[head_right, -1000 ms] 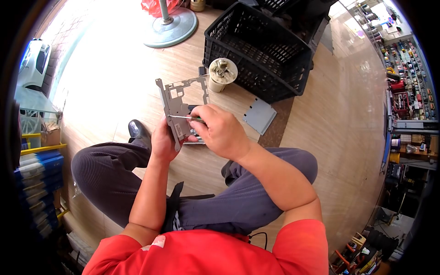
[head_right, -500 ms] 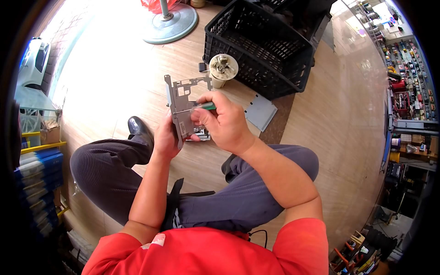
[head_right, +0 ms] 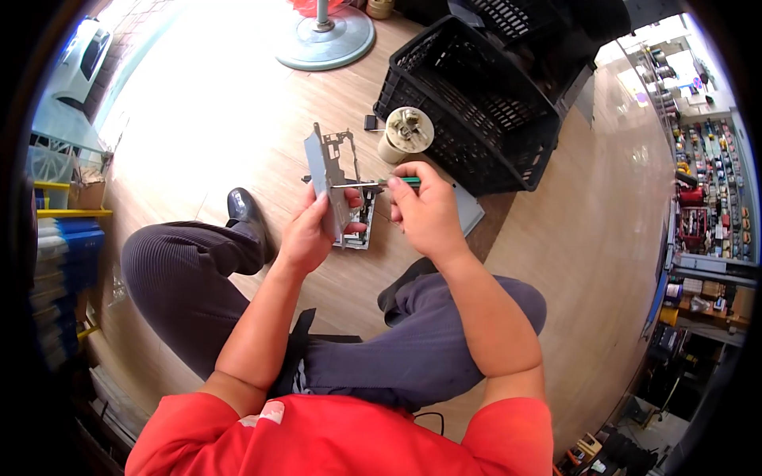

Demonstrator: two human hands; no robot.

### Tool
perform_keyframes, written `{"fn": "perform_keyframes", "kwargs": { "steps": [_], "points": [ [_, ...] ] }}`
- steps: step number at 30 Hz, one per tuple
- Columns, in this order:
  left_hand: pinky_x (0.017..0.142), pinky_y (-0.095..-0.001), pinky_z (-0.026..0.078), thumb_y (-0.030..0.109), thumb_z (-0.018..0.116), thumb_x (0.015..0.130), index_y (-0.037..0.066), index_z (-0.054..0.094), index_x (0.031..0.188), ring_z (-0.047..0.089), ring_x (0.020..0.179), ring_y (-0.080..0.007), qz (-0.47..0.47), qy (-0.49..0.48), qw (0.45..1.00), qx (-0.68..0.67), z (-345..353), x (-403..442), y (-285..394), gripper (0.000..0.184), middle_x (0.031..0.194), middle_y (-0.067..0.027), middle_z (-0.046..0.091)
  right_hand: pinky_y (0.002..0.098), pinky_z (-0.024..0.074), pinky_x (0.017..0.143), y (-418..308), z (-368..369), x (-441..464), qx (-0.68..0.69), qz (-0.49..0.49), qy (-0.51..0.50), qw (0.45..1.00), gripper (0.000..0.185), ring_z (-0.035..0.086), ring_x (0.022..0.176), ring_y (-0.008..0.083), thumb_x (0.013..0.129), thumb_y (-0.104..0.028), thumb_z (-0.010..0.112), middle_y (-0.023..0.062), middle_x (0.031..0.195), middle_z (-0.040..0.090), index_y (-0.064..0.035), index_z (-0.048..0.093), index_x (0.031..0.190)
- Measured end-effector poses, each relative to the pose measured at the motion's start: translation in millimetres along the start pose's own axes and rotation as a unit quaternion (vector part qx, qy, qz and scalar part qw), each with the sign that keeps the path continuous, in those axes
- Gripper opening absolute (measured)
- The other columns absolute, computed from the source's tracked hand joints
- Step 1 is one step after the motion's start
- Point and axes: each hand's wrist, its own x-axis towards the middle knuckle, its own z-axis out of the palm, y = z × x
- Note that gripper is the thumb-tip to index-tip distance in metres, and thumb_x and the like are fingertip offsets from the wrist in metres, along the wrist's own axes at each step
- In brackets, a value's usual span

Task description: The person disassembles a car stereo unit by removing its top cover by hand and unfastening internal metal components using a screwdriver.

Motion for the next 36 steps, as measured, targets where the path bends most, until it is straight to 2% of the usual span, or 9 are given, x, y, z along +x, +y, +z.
{"fn": "perform_keyframes", "kwargs": {
  "steps": [5, 7, 13, 17, 19, 23, 26, 28, 36],
  "points": [
    [0.085, -0.0446, 0.056, 0.018, 0.051, 0.101, 0.012, 0.039, 0.139, 0.053, 0.118, -0.0224, 0.014, -0.018, 1.0, 0.017, -3, 0, -1, 0.041, 0.127, -0.0094, 0.054, 0.0203, 0.0386, 0.044, 13, -4, 10, 0.066, 0.059, -0.002, 0.996, 0.017, 0.051, 0.055, 0.006, 0.101, -0.021, 0.057, 0.0008, 0.074, 0.056, -0.0044, 0.057, 0.101],
    [0.086, -0.0421, 0.056, 0.018, 0.05, 0.102, 0.012, 0.036, 0.143, 0.053, 0.116, -0.0198, 0.008, -0.014, 1.0, 0.018, -3, 0, 1, 0.044, 0.127, -0.0085, 0.054, 0.02, 0.0345, 0.042, 13, -2, 12, 0.065, 0.073, -0.003, 0.995, 0.018, 0.047, 0.052, 0.0058, 0.102, -0.023, 0.056, 0.0002, 0.072, 0.053, -0.005, 0.055, 0.099],
    [0.085, -0.0393, 0.057, 0.021, 0.052, 0.101, 0.012, 0.032, 0.147, 0.053, 0.112, -0.017, -0.012, -0.004, 0.998, 0.055, -4, -1, 5, 0.05, 0.125, -0.0074, 0.053, 0.0202, 0.0359, 0.044, 10, -4, 15, 0.116, 0.069, -0.013, 0.991, 0.014, 0.049, 0.054, 0.0063, 0.1, -0.017, 0.06, 0.0004, 0.071, 0.055, -0.0034, 0.056, 0.101],
    [0.084, -0.0391, 0.057, 0.021, 0.052, 0.101, 0.012, 0.033, 0.146, 0.053, 0.111, -0.017, -0.016, -0.005, 0.998, 0.054, -5, -2, 6, 0.05, 0.124, -0.0074, 0.053, 0.0203, 0.0389, 0.047, 14, -5, 17, 0.097, 0.045, -0.032, 0.994, 0.013, 0.051, 0.057, 0.0067, 0.099, -0.015, 0.06, 0.001, 0.074, 0.056, -0.0032, 0.056, 0.103],
    [0.084, -0.0391, 0.057, 0.021, 0.052, 0.101, 0.012, 0.034, 0.146, 0.053, 0.111, -0.017, -0.017, 0.0, 0.999, 0.049, -5, -1, 9, 0.05, 0.123, -0.0073, 0.053, 0.0209, 0.0418, 0.049, 19, -3, 17, 0.065, -0.012, -0.049, 0.997, 0.014, 0.053, 0.06, 0.007, 0.1, -0.015, 0.059, 0.0014, 0.076, 0.058, -0.0029, 0.057, 0.105],
    [0.084, -0.0398, 0.056, 0.02, 0.051, 0.101, 0.012, 0.034, 0.145, 0.053, 0.111, -0.0174, -0.023, 0.008, 0.998, 0.056, -3, -1, 12, 0.048, 0.122, -0.0073, 0.054, 0.0214, 0.0429, 0.051, 18, -3, 16, 0.067, -0.019, -0.056, 0.996, 0.016, 0.054, 0.062, 0.0068, 0.1, -0.017, 0.059, 0.0015, 0.076, 0.058, -0.0031, 0.057, 0.107],
    [0.083, -0.0398, 0.056, 0.018, 0.048, 0.1, 0.012, 0.034, 0.143, 0.053, 0.112, -0.0178, -0.02, -0.007, 0.997, 0.073, -1, -2, 9, 0.046, 0.12, -0.0079, 0.056, 0.0208, 0.0419, 0.05, 7, -3, 12, 0.103, 0.025, -0.024, 0.994, 0.016, 0.052, 0.06, 0.0063, 0.101, -0.019, 0.058, 0.0007, 0.075, 0.057, -0.0034, 0.058, 0.106],
    [0.083, -0.0401, 0.055, 0.018, 0.049, 0.1, 0.012, 0.034, 0.144, 0.053, 0.112, -0.0179, -0.021, -0.01, 0.998, 0.066, 1, -3, 9, 0.047, 0.121, -0.008, 0.056, 0.0199, 0.0406, 0.05, 6, -10, 13, 0.024, 0.034, -0.025, 0.999, 0.018, 0.051, 0.059, 0.0053, 0.101, -0.022, 0.058, -0.0007, 0.072, 0.056, -0.0035, 0.059, 0.103],
    [0.084, -0.0405, 0.055, 0.019, 0.055, 0.096, 0.013, 0.033, 0.144, 0.053, 0.115, -0.0184, -0.031, -0.032, 0.998, 0.048, 0, -4, 10, 0.053, 0.123, -0.008, 0.056, 0.0188, 0.0392, 0.051, 0, -4, 8, -0.023, -0.018, -0.015, 0.999, 0.012, 0.049, 0.059, 0.0034, 0.099, -0.015, 0.061, -0.0024, 0.072, 0.055, -0.0033, 0.061, 0.101]
  ]
}}
